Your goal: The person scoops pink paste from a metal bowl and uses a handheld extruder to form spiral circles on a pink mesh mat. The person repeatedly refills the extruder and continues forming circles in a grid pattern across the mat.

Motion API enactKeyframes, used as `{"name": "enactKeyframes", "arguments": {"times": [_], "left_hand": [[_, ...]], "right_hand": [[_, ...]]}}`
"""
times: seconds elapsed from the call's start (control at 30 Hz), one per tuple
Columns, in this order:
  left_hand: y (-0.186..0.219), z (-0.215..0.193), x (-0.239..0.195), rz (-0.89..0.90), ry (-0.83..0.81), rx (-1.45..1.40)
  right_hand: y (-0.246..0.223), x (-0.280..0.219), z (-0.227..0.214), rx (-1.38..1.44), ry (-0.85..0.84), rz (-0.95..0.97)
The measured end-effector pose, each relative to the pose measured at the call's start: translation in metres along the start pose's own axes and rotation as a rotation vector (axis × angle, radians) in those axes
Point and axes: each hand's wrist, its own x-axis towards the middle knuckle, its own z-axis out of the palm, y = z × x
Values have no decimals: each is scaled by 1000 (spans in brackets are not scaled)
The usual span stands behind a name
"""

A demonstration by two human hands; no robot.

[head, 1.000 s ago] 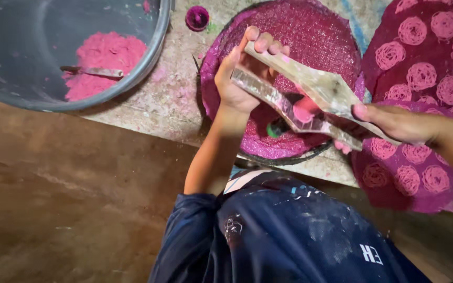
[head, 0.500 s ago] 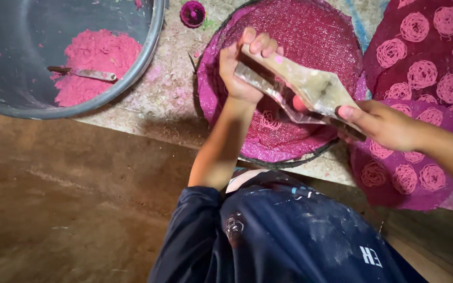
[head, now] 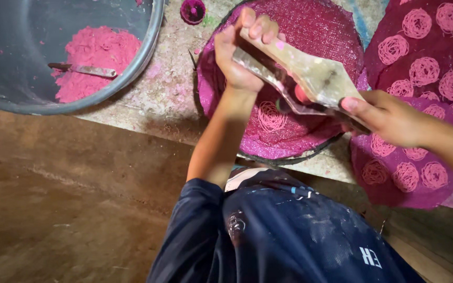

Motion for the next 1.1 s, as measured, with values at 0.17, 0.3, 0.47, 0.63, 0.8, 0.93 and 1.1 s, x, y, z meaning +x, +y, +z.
{"name": "enactKeyframes", "arguments": {"times": [0.17, 0.3, 0.47, 0.63, 0.8, 0.93, 1.1], "left_hand": [[15, 2, -10, -23, -24, 33], [-7, -1, -17, 13, 42, 3], [-11, -5, 11, 20, 36, 2], [8, -22, -2, -433, 386, 449], [9, -53, -60, -931, 464, 991], [27, -43, -103, -182, -170, 1897], [41, 12, -149, -620, -136, 2344]], "right_hand": [[-4, 2, 14, 231, -93, -32], [3, -4, 2, 14, -75, 95], [15, 7, -8, 21, 111, 35], [30, 15, -5, 146, 30, -82], [44, 30, -1, 148, 48, -142], [59, 40, 9, 224, 106, -219], [76, 25, 15, 427, 153, -354]]}}
